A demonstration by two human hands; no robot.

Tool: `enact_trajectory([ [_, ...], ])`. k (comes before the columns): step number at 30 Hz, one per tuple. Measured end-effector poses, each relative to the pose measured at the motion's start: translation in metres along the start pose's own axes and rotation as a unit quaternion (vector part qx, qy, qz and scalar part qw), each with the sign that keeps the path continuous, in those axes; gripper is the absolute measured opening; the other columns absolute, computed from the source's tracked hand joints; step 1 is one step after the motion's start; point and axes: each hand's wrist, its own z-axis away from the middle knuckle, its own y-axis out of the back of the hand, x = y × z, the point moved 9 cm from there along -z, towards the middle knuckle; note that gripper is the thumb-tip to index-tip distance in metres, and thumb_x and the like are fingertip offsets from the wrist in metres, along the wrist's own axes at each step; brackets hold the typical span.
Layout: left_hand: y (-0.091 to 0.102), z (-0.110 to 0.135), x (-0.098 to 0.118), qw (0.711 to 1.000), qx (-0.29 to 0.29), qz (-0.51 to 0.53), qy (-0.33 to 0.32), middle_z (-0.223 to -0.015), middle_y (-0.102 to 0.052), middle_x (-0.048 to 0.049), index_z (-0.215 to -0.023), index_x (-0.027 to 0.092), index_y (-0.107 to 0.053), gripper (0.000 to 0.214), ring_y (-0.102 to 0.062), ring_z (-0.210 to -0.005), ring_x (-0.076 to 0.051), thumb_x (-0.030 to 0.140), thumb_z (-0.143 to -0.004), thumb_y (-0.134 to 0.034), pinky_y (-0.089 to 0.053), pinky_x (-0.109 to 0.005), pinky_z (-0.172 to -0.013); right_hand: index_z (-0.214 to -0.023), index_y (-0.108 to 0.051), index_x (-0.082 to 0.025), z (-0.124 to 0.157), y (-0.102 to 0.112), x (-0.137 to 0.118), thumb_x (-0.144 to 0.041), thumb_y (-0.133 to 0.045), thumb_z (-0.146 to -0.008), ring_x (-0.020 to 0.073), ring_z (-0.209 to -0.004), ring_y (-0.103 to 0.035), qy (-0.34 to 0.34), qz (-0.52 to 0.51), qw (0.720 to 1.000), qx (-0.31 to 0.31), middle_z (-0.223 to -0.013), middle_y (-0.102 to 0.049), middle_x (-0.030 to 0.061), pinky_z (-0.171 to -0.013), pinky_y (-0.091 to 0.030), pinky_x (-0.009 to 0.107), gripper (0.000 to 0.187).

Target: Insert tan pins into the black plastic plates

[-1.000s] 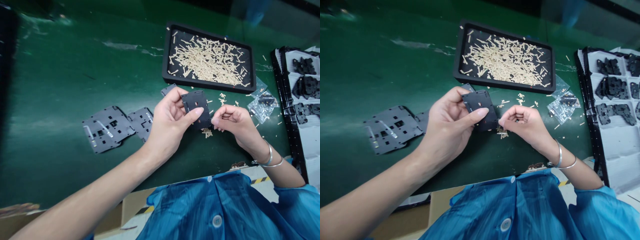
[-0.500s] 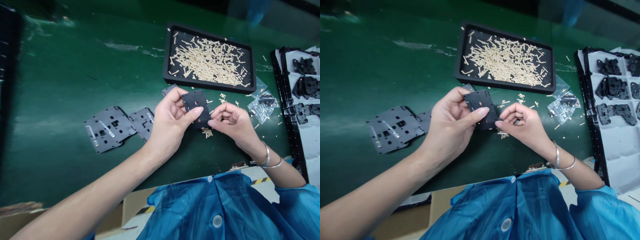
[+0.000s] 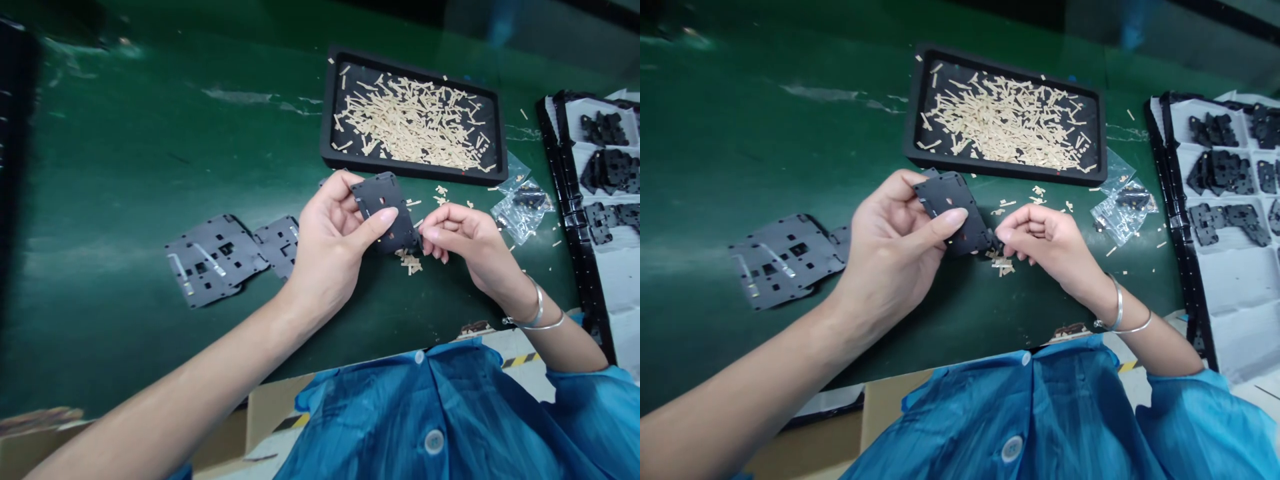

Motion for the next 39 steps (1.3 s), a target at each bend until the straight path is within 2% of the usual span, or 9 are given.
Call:
enact_trajectory([
  [6,-0.0019,-0.0014,-0.0004,1.000,-0.010,0.005,-0.003,-0.069,-0.062,0.0070,-0.077,0.019,-0.058,0.033,-0.055,-0.061,-0.004,0.021,-0.063,-0.088,-0.050,-0.014,-0.057,-0.076,-0.063,-0.017,-0.0020,-0.0045,0.0014,-0.028,-0.068,-0.078,0.0064,-0.056,-0.053,0.005,-0.010,1.000,-0.017,-0.062,-0.061,-0.0033,-0.050,-0.039,0.018,0.012],
  [17,-0.0011,0.0000,-0.0031,0.999,-0.015,-0.039,0.000,-0.078,-0.061,0.0025,-0.079,0.021,-0.056,0.032,-0.059,-0.069,-0.011,0.027,-0.066,-0.085,-0.052,-0.023,-0.062,-0.069,-0.062,-0.016,-0.0027,-0.0050,-0.0026,-0.020,-0.069,-0.074,0.0061,-0.055,-0.053,0.018,-0.023,0.999,-0.014,-0.062,-0.060,-0.0035,-0.052,-0.042,0.020,0.009],
  [30,-0.0014,0.0011,-0.0007,1.000,-0.004,-0.025,-0.013,-0.072,-0.056,0.0044,-0.075,0.022,-0.057,0.035,-0.054,-0.065,-0.009,0.027,-0.061,-0.088,-0.050,-0.021,-0.060,-0.066,-0.061,-0.015,-0.0031,-0.0071,-0.0045,-0.015,-0.072,-0.069,0.0049,-0.052,-0.049,0.020,-0.055,0.998,-0.014,-0.058,-0.058,-0.0048,-0.052,-0.040,0.020,0.012],
  [35,-0.0012,0.0002,0.0002,1.000,-0.004,-0.010,-0.013,-0.071,-0.057,0.0051,-0.075,0.022,-0.058,0.035,-0.054,-0.064,-0.008,0.025,-0.060,-0.089,-0.049,-0.019,-0.060,-0.066,-0.060,-0.015,-0.0026,-0.0087,-0.0028,-0.020,-0.075,-0.070,0.0047,-0.051,-0.048,0.019,-0.060,0.998,-0.018,-0.058,-0.058,-0.0046,-0.050,-0.039,0.019,0.016],
  [39,-0.0036,-0.0009,-0.0064,0.999,-0.032,0.001,0.034,-0.071,-0.059,0.0048,-0.077,0.022,-0.056,0.035,-0.057,-0.062,-0.009,0.028,-0.063,-0.087,-0.051,-0.022,-0.058,-0.070,-0.059,-0.016,-0.0026,-0.0088,0.0015,-0.031,-0.078,-0.070,0.0051,-0.050,-0.049,0.009,-0.086,0.996,-0.020,-0.058,-0.059,-0.0042,-0.046,-0.036,0.018,0.024],
])
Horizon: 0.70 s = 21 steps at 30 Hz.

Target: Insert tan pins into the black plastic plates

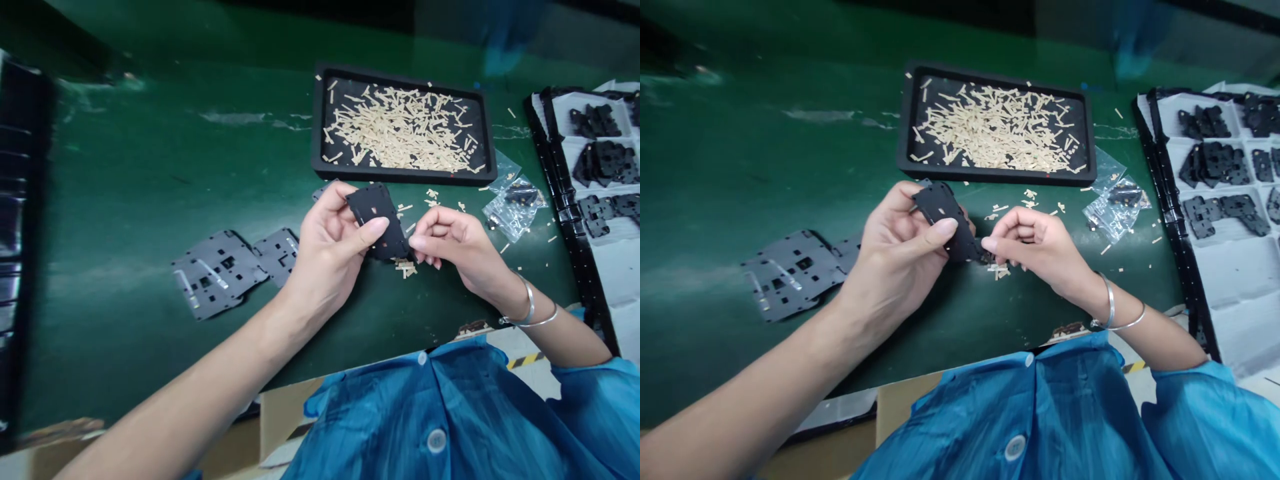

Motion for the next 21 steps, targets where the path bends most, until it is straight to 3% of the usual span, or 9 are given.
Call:
enact_trajectory([
  [4,-0.003,0.000,-0.002,0.999,-0.028,0.012,0.022,-0.070,-0.061,0.0045,-0.076,0.022,-0.054,0.035,-0.058,-0.061,-0.010,0.026,-0.065,-0.086,-0.051,-0.021,-0.054,-0.072,-0.059,-0.016,0.000,-0.003,0.001,-0.042,-0.071,-0.078,0.0051,-0.050,-0.049,0.005,-0.019,1.000,-0.023,-0.059,-0.060,-0.0039,-0.046,-0.037,0.018,0.028],
  [12,-0.009,-0.001,-0.005,0.997,-0.061,0.005,0.038,-0.069,-0.062,0.0046,-0.080,0.022,-0.057,0.034,-0.057,-0.059,-0.009,0.028,-0.064,-0.086,-0.049,-0.018,-0.051,-0.068,-0.058,-0.015,0.002,-0.019,-0.006,-0.033,-0.082,-0.067,0.0050,-0.053,-0.049,0.040,-0.061,0.992,-0.107,-0.060,-0.057,-0.0050,-0.049,-0.038,0.019,0.030],
  [17,-0.009,-0.001,0.002,0.998,-0.032,-0.056,0.011,-0.076,-0.066,-0.0001,-0.091,0.021,-0.066,0.038,-0.061,-0.069,-0.011,0.035,-0.062,-0.087,-0.053,-0.020,-0.059,-0.068,-0.060,-0.016,0.006,-0.011,-0.013,-0.034,-0.081,-0.068,0.0072,-0.056,-0.051,0.071,0.027,0.996,-0.046,-0.062,-0.058,-0.0032,-0.050,-0.039,0.021,0.028],
  [21,-0.010,0.003,0.005,0.996,-0.019,-0.092,-0.003,-0.075,-0.068,-0.0004,-0.093,0.021,-0.066,0.038,-0.062,-0.067,-0.012,0.031,-0.063,-0.086,-0.056,-0.021,-0.061,-0.066,-0.059,-0.017,0.007,-0.008,-0.015,-0.040,-0.079,-0.070,0.0086,-0.056,-0.050,0.084,0.087,0.992,-0.014,-0.060,-0.058,-0.0027,-0.050,-0.038,0.022,0.031],
])
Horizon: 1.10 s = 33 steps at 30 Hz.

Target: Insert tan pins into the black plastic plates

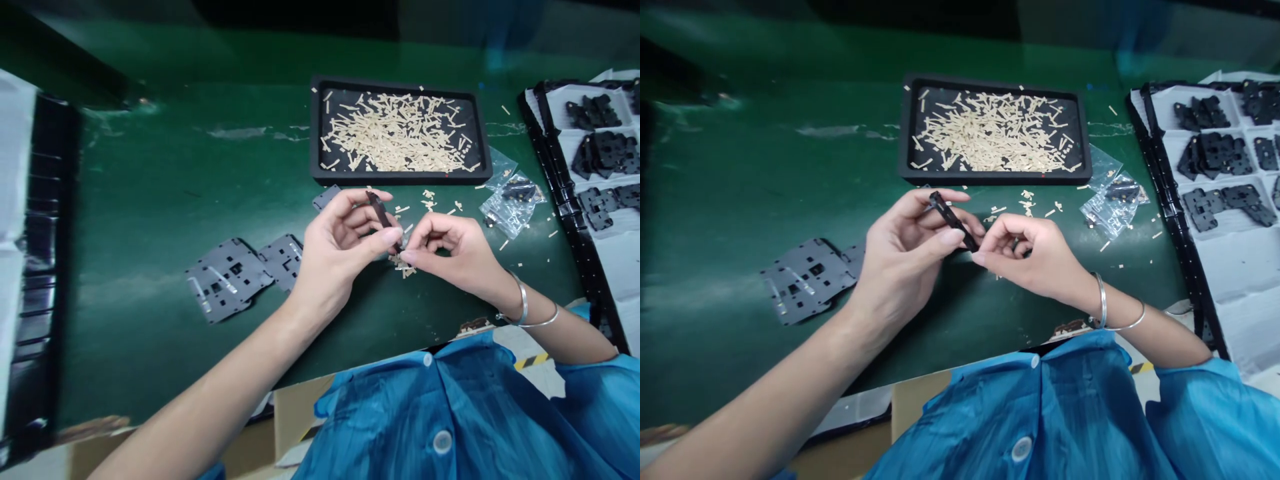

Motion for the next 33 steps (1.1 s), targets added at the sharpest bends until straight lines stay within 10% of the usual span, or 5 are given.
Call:
enact_trajectory([
  [33,0.007,-0.002,-0.020,0.991,0.036,0.038,0.119,-0.053,-0.063,0.0050,-0.082,0.020,-0.047,0.025,-0.064,-0.041,-0.017,0.025,-0.079,-0.072,-0.053,-0.027,-0.041,-0.068,-0.062,-0.018,-0.004,0.003,0.002,-0.048,-0.078,-0.069,0.0067,-0.053,-0.049,-0.021,0.016,0.999,0.018,-0.064,-0.058,-0.0026,-0.049,-0.041,0.022,0.034],
])
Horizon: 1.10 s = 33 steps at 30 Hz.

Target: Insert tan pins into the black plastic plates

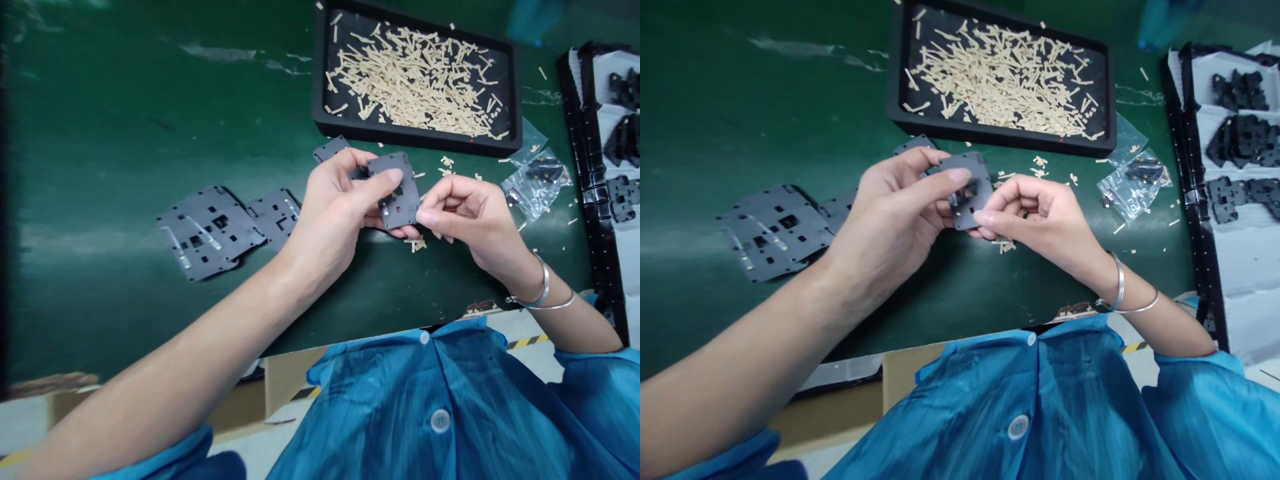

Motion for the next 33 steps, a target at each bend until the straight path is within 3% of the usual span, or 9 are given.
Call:
enact_trajectory([
  [4,-0.001,-0.003,-0.004,1.000,-0.016,0.009,0.004,-0.051,-0.061,0.0059,-0.082,0.021,-0.048,0.028,-0.064,-0.042,-0.015,0.022,-0.076,-0.075,-0.054,-0.026,-0.043,-0.068,-0.059,-0.019,-0.001,0.003,0.001,-0.045,-0.076,-0.073,0.0064,-0.052,-0.047,0.002,0.007,1.000,0.014,-0.062,-0.054,-0.0035,-0.049,-0.039,0.022,0.031],
  [13,0.005,-0.007,-0.005,0.997,-0.035,0.062,-0.007,-0.059,-0.062,0.0054,-0.080,0.022,-0.054,0.035,-0.055,-0.045,-0.010,0.026,-0.065,-0.085,-0.045,-0.022,-0.038,-0.072,-0.055,-0.021,0.002,0.039,-0.006,-0.043,-0.070,-0.079,0.0074,-0.048,-0.040,0.060,-0.053,0.988,0.128,-0.054,-0.045,-0.0056,-0.044,-0.031,0.023,0.027],
  [21,-0.001,-0.006,-0.004,0.996,-0.048,0.072,0.001,-0.059,-0.065,0.0046,-0.077,0.021,-0.054,0.035,-0.057,-0.047,-0.010,0.024,-0.062,-0.085,-0.047,-0.020,-0.039,-0.068,-0.058,-0.017,-0.005,0.013,0.008,-0.051,-0.079,-0.068,0.0049,-0.047,-0.039,-0.030,-0.111,0.993,0.010,-0.052,-0.051,-0.0054,-0.042,-0.026,0.020,0.040],
  [26,0.000,-0.005,-0.003,0.996,-0.057,0.061,-0.002,-0.061,-0.065,0.0041,-0.079,0.022,-0.055,0.027,-0.058,-0.047,-0.010,0.022,-0.070,-0.080,-0.049,-0.022,-0.041,-0.068,-0.057,-0.017,-0.007,0.009,0.011,-0.051,-0.081,-0.065,0.0042,-0.045,-0.037,-0.035,-0.127,0.991,-0.010,-0.051,-0.050,-0.0064,-0.042,-0.026,0.020,0.042],
  [33,-0.005,-0.001,-0.001,0.994,-0.050,0.100,0.017,-0.059,-0.066,0.0044,-0.075,0.019,-0.055,0.025,-0.061,-0.048,-0.008,0.015,-0.070,-0.079,-0.049,-0.015,-0.040,-0.070,-0.057,-0.017,-0.008,0.010,0.007,-0.051,-0.079,-0.069,0.0040,-0.045,-0.038,0.006,-0.108,0.994,0.003,-0.051,-0.049,-0.0070,-0.041,-0.027,0.019,0.040],
])
